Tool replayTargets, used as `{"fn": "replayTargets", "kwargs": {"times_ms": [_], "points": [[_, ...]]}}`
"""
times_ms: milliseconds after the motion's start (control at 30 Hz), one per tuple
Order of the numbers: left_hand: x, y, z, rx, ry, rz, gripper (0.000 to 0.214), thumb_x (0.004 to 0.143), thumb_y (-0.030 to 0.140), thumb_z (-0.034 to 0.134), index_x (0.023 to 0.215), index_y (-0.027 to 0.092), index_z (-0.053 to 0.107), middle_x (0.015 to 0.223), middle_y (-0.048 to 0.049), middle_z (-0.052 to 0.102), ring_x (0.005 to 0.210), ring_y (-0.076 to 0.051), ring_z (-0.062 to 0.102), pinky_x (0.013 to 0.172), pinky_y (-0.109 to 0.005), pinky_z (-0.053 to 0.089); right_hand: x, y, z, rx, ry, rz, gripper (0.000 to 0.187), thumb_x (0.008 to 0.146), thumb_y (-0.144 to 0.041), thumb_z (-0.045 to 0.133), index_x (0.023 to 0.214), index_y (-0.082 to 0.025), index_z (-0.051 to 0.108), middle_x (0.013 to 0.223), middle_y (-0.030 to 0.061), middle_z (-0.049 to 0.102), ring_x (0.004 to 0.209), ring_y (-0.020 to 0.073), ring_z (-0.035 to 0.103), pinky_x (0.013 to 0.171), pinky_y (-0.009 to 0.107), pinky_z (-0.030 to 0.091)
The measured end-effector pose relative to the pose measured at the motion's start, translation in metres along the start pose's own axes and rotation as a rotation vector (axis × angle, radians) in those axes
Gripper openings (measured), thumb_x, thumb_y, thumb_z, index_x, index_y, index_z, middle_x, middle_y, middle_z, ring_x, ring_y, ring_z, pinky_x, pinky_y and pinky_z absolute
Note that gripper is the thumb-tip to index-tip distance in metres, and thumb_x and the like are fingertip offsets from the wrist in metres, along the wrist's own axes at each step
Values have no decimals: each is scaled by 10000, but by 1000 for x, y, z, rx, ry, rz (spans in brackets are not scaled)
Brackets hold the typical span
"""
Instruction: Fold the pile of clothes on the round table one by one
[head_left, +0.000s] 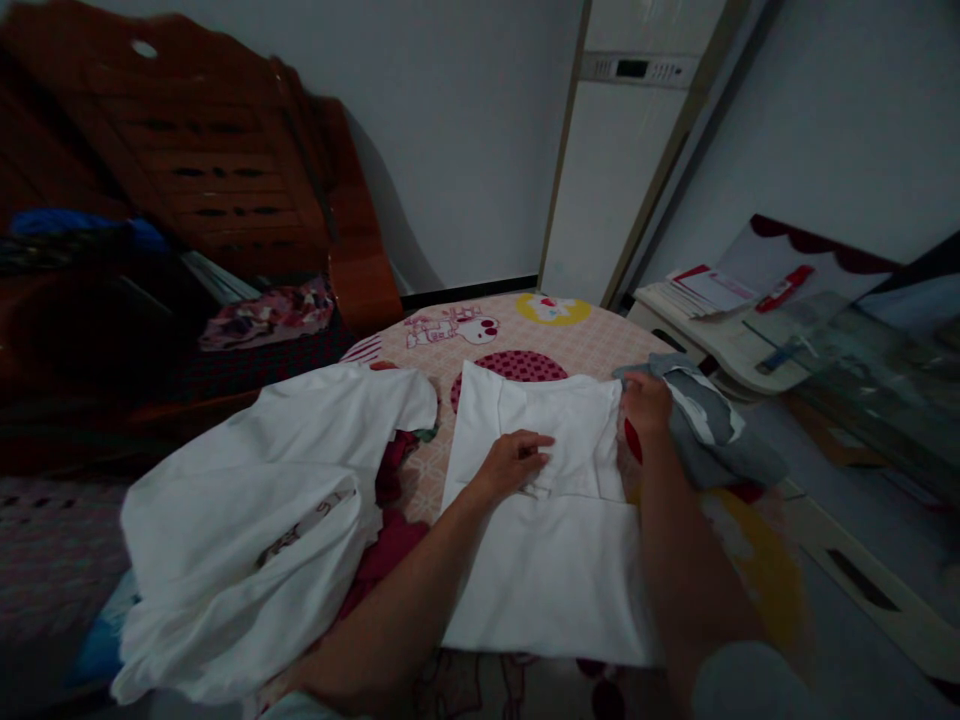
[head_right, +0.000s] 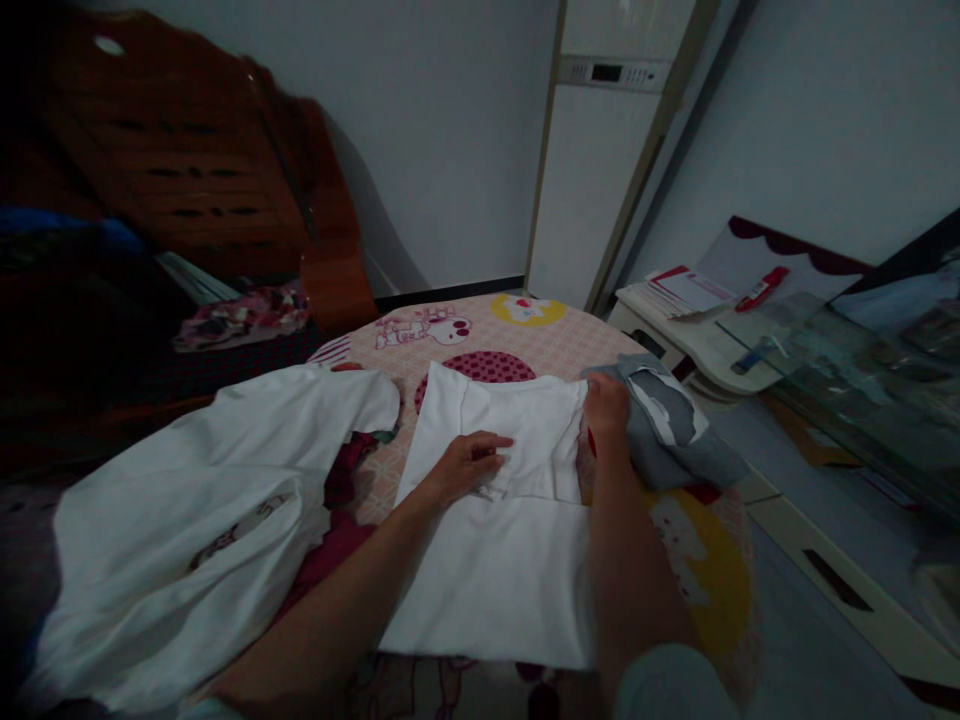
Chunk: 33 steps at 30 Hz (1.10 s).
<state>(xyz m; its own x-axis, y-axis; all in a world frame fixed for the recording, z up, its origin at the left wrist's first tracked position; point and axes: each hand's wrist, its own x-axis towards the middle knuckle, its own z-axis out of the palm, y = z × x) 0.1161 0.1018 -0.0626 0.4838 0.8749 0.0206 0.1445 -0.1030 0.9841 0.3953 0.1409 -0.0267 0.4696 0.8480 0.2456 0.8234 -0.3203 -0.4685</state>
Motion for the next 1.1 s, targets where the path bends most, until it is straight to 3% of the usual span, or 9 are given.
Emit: {"fn": "replayTargets", "kwargs": {"times_ms": [133,233,433,567,767,933,1100], "points": [[-1,2,-1,46,1,63,310,802,345,673,1036,162,763,940,-60,664,730,-117,596,622,-212,478,23,-19,-2,-282,-225,-71,406,814,-83,448,1105,-188,711,1141,96,710,1078,219,631,897,290,456],[-3,6,-2,78,2,102,285,814,321,662,1031,168,766,948,-64,669,795,-139,614,682,-229,498,29,-28,-1,-378,-308,-80,339,815,-73,470,1026,-167,718,1126,121,704,1064,236,636,849,298,462],[-8,17,-3,111,66,186,250,860,283,608,1013,171,771,1037,-85,657,848,-149,626,725,-243,501,24,-37,-3,-371,-213,-114,308,895,-157,417,1013,-164,701,1068,118,711,1010,225,642,804,278,452],[-9,16,-5,136,33,185,270,826,274,650,1056,189,762,1021,-78,649,873,-155,612,760,-250,489,22,-33,1,-391,-261,-144,339,838,-84,457,1058,-176,698,1105,103,709,1038,220,639,826,281,441],[-2,5,-6,-80,-62,63,533,808,393,677,1277,142,637,711,28,495,595,-77,422,550,-207,362,26,-27,3,-465,-300,-170,320,833,-75,458,989,-172,720,1069,119,719,1014,229,651,795,281,454],[-1,6,-4,-149,-88,33,597,795,445,685,1295,127,621,663,49,415,567,-70,347,513,-206,287,26,-24,1,-431,-294,-176,334,799,-84,506,1024,-197,726,1109,90,717,1040,213,644,812,268,452],[-1,6,-4,-154,-77,28,577,794,431,687,1271,111,637,713,24,489,601,-74,392,531,-202,320,23,-23,4,-466,-278,-173,299,810,-104,497,976,-183,733,1016,100,736,972,209,665,770,270,448]]}}
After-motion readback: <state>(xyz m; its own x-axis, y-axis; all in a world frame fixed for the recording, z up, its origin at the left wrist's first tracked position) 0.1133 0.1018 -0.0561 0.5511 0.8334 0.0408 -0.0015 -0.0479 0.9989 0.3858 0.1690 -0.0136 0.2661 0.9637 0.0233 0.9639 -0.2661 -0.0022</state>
